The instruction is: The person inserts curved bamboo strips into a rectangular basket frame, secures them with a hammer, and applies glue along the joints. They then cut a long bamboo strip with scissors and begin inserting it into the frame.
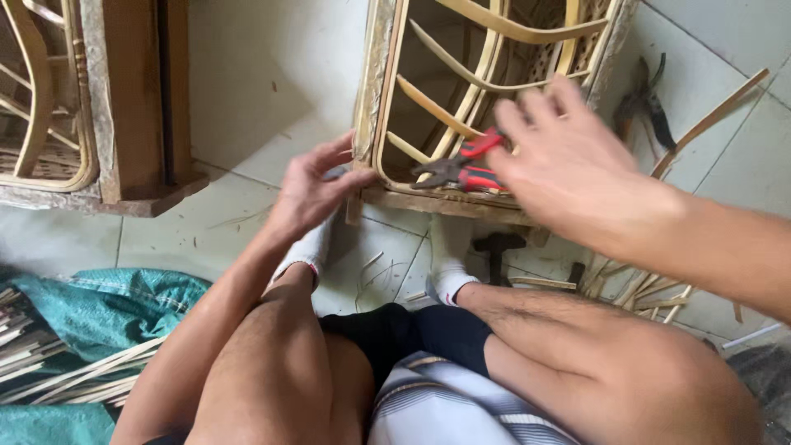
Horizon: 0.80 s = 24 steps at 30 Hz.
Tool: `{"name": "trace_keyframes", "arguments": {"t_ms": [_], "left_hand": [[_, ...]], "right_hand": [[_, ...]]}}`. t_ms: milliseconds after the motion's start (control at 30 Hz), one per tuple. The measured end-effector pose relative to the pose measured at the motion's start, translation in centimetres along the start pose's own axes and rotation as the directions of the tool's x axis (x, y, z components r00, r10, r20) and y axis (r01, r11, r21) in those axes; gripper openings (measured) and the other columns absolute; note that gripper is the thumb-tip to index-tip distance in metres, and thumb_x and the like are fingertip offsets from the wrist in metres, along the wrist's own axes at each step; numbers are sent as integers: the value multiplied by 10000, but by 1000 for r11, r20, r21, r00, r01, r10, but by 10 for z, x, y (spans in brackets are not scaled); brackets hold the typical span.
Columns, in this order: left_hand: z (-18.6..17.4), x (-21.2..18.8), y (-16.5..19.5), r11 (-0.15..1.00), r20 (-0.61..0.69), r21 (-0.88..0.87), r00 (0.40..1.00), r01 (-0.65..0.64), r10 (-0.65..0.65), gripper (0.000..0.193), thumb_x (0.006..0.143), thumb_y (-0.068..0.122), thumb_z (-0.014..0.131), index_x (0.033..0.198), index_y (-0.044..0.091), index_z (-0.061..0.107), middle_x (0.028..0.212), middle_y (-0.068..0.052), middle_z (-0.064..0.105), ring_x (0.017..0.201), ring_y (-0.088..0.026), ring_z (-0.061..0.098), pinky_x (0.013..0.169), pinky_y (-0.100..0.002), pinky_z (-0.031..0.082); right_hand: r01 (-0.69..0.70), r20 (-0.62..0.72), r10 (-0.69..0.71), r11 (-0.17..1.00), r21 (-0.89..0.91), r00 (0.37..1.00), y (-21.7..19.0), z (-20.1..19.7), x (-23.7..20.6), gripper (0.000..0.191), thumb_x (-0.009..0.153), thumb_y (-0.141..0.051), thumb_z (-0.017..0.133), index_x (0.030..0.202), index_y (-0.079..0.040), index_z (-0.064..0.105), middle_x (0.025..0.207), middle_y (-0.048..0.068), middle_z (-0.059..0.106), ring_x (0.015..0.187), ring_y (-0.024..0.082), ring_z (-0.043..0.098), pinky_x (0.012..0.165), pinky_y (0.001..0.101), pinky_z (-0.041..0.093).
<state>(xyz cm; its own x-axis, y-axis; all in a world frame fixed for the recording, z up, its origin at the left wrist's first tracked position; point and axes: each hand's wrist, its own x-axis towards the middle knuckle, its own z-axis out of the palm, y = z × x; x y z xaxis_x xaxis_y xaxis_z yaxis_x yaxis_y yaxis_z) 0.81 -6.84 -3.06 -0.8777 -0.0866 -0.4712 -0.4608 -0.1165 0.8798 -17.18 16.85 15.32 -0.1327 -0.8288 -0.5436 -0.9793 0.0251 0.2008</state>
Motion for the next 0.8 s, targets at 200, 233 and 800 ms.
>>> {"name": "trace_keyframes", "arguments": {"t_ms": [200,233,800], "left_hand": [[16,2,-3,998,-34,58,999,-22,24,787,836,179,873,1525,75,507,1355,-182,703,1221,-183,649,957,-337,577],[17,3,0,999,-44,25,998,37,-36,789,814,195,869,1509,92,510,1351,-171,704,1162,-181,678,915,-331,601],[13,6,8,995,-38,-33,995,96,-98,808,773,206,866,1478,53,502,1391,-166,658,1333,-250,584,985,-371,585]], "right_hand": [[139,284,-117,989,-58,952,-8,-19,58,277,795,-279,679,993,-100,753,1187,182,606,1161,326,552,1038,543,376],[161,323,-137,986,-49,936,-6,-24,63,254,814,-268,675,981,-94,753,1154,166,608,1139,316,550,1015,523,383],[75,158,-97,987,139,983,-1,-14,39,190,828,-224,647,951,-141,765,1046,111,651,1076,291,596,917,436,451]]}}
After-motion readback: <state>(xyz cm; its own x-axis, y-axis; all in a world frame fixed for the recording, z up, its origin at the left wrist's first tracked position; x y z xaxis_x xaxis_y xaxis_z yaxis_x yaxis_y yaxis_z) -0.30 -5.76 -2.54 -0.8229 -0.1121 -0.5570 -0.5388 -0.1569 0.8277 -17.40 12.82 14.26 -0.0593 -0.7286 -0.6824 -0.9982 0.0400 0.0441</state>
